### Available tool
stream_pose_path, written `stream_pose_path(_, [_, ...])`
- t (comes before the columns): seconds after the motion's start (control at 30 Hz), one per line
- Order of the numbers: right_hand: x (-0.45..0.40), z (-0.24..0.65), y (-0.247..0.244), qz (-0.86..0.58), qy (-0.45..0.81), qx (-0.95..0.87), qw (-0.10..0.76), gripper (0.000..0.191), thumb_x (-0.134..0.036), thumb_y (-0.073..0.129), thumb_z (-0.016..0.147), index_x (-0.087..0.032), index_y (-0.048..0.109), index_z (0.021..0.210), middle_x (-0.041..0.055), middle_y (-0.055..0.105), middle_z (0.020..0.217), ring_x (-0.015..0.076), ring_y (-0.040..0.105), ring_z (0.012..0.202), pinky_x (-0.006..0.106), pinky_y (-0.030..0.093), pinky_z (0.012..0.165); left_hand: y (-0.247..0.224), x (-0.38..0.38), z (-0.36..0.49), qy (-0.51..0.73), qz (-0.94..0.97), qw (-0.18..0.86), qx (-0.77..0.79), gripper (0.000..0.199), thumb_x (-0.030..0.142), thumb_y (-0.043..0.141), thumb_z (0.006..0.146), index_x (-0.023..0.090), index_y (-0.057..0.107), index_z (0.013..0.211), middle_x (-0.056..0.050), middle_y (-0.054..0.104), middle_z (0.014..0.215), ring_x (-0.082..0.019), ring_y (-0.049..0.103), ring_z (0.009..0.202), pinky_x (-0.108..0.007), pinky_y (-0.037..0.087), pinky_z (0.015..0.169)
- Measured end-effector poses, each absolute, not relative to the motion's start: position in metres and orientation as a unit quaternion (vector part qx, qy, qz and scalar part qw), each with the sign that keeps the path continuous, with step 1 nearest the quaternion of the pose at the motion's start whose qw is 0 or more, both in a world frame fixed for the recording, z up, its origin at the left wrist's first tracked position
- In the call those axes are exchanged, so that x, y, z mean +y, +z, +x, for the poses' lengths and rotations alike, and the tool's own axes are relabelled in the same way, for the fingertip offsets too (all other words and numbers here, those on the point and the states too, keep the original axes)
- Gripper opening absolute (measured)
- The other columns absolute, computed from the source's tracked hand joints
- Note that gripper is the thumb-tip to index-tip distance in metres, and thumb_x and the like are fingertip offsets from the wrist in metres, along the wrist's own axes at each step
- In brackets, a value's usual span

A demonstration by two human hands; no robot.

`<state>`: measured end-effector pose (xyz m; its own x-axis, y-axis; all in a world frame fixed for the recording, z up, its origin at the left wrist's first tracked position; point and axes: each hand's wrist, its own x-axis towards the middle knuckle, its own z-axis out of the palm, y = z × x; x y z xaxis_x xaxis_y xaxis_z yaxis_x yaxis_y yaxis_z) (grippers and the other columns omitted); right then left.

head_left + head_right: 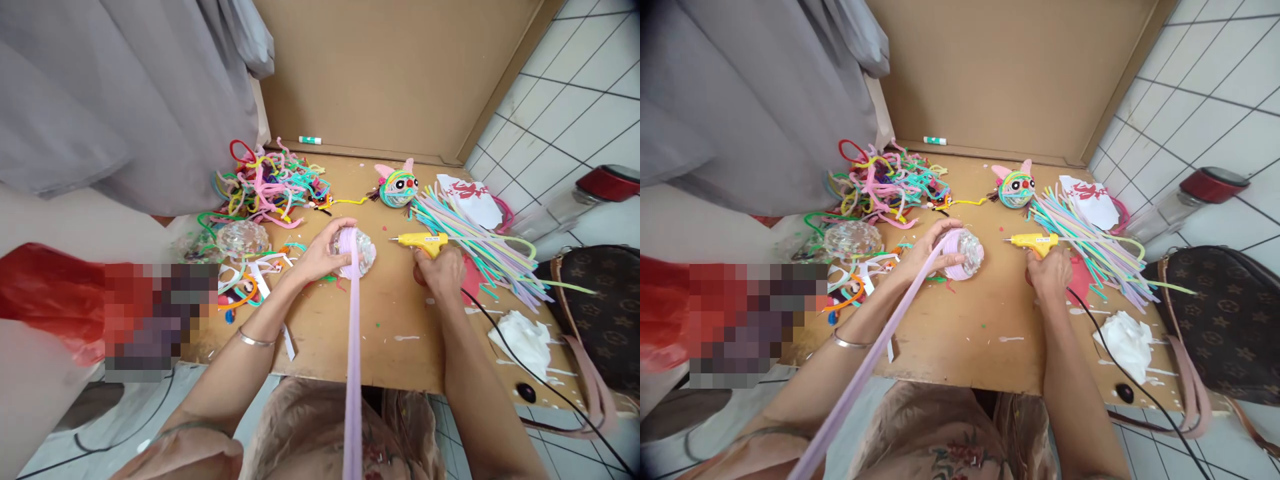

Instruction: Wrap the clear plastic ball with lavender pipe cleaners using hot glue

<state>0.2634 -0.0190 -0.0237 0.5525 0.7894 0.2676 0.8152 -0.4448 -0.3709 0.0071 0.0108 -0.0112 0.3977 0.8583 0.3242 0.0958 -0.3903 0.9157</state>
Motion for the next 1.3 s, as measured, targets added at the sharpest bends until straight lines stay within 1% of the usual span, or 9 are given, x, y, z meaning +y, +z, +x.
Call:
stream_pose_path(0.23, [-0.026, 0.255, -0.02, -0.838, -0.108, -0.517, 0.134, 0.057, -0.048, 0.054, 0.084, 0.003, 0.061, 0.109, 0.0316, 0.061, 0.109, 0.0434, 0.056, 0.105, 0.053, 0.044, 0.084, -0.015, 0.013, 0.006, 0.419, 0.718, 0.44, 0.339, 0.076, 0.044, 0.08, 0.068, 0.018, 0.049, 0.132, -0.013, 0.055, 0.133, -0.029, 0.053, 0.124, -0.042, 0.041, 0.108])
stream_pose_path(0.33, [-0.033, 0.242, -0.011, -0.784, -0.167, -0.557, 0.218, 0.052, -0.046, 0.049, 0.088, -0.002, 0.06, 0.114, 0.0265, 0.062, 0.106, 0.0407, 0.056, 0.101, 0.053, 0.043, 0.083, -0.014, 0.012, 0.007, 0.417, 0.723, 0.424, 0.351, 0.075, 0.044, 0.081, 0.067, 0.018, 0.051, 0.131, -0.012, 0.055, 0.134, -0.03, 0.052, 0.125, -0.043, 0.041, 0.109])
stream_pose_path(0.43, [-0.043, 0.214, 0.006, -0.629, -0.157, -0.669, 0.364, 0.05, -0.042, 0.045, 0.092, -0.012, 0.048, 0.132, 0.0136, 0.064, 0.096, 0.0288, 0.058, 0.09, 0.043, 0.045, 0.081, -0.013, 0.011, 0.008, 0.409, 0.735, 0.399, 0.363, 0.073, 0.043, 0.082, 0.065, 0.018, 0.055, 0.128, -0.012, 0.056, 0.13, -0.029, 0.055, 0.121, -0.043, 0.043, 0.106])
stream_pose_path(0.5, [-0.049, 0.192, 0.019, -0.53, -0.14, -0.743, 0.384, 0.056, -0.041, 0.05, 0.092, -0.015, 0.041, 0.14, 0.0099, 0.063, 0.093, 0.0255, 0.058, 0.086, 0.039, 0.045, 0.079, -0.013, 0.011, 0.009, 0.41, 0.744, 0.391, 0.355, 0.069, 0.04, 0.08, 0.066, 0.018, 0.056, 0.127, -0.012, 0.057, 0.127, -0.028, 0.057, 0.117, -0.042, 0.045, 0.104])
stream_pose_path(0.6, [-0.052, 0.167, 0.034, -0.437, -0.133, -0.819, 0.348, 0.037, -0.029, 0.05, 0.092, -0.02, 0.055, 0.128, 0.0084, 0.063, 0.094, 0.0236, 0.058, 0.085, 0.035, 0.044, 0.072, -0.014, 0.012, 0.008, 0.423, 0.751, 0.385, 0.331, 0.061, 0.034, 0.074, 0.072, 0.018, 0.056, 0.128, -0.011, 0.058, 0.124, -0.027, 0.057, 0.116, -0.041, 0.046, 0.102])
stream_pose_path(0.67, [-0.05, 0.162, 0.035, -0.4, -0.119, -0.826, 0.378, 0.024, -0.021, 0.047, 0.094, -0.02, 0.064, 0.111, 0.0085, 0.066, 0.094, 0.0214, 0.06, 0.085, 0.033, 0.045, 0.071, -0.014, 0.012, 0.007, 0.428, 0.753, 0.381, 0.322, 0.061, 0.035, 0.074, 0.072, 0.016, 0.057, 0.128, -0.012, 0.058, 0.123, -0.027, 0.056, 0.117, -0.041, 0.045, 0.103])
stream_pose_path(0.87, [-0.047, 0.172, 0.019, -0.406, -0.021, -0.734, 0.544, 0.02, -0.015, 0.05, 0.092, -0.022, 0.068, 0.099, 0.003, 0.073, 0.088, 0.0155, 0.067, 0.08, 0.03, 0.053, 0.074, -0.01, 0.013, 0.006, 0.4, 0.765, 0.378, 0.334, 0.07, 0.042, 0.079, 0.068, 0.015, 0.056, 0.129, -0.014, 0.056, 0.127, -0.029, 0.055, 0.118, -0.043, 0.043, 0.105])
stream_pose_path(1.1, [-0.051, 0.173, 0.011, -0.446, 0.029, -0.698, 0.559, 0.018, -0.025, 0.054, 0.091, -0.025, 0.073, 0.093, 0.0061, 0.073, 0.101, 0.0199, 0.07, 0.094, 0.038, 0.057, 0.084, -0.009, 0.012, -0.001, 0.364, 0.777, 0.38, 0.345, 0.081, 0.039, 0.079, 0.067, 0.019, 0.047, 0.138, -0.014, 0.048, 0.138, -0.032, 0.047, 0.13, -0.047, 0.036, 0.113])
stream_pose_path(1.3, [-0.053, 0.169, 0.008, -0.436, 0.069, -0.693, 0.57, 0.016, -0.024, 0.055, 0.091, -0.023, 0.071, 0.09, 0.005, 0.076, 0.091, 0.0195, 0.072, 0.088, 0.037, 0.058, 0.082, -0.008, 0.011, -0.007, 0.356, 0.78, 0.377, 0.349, 0.084, 0.038, 0.08, 0.065, 0.018, 0.045, 0.139, -0.013, 0.048, 0.14, -0.032, 0.046, 0.131, -0.047, 0.034, 0.115])
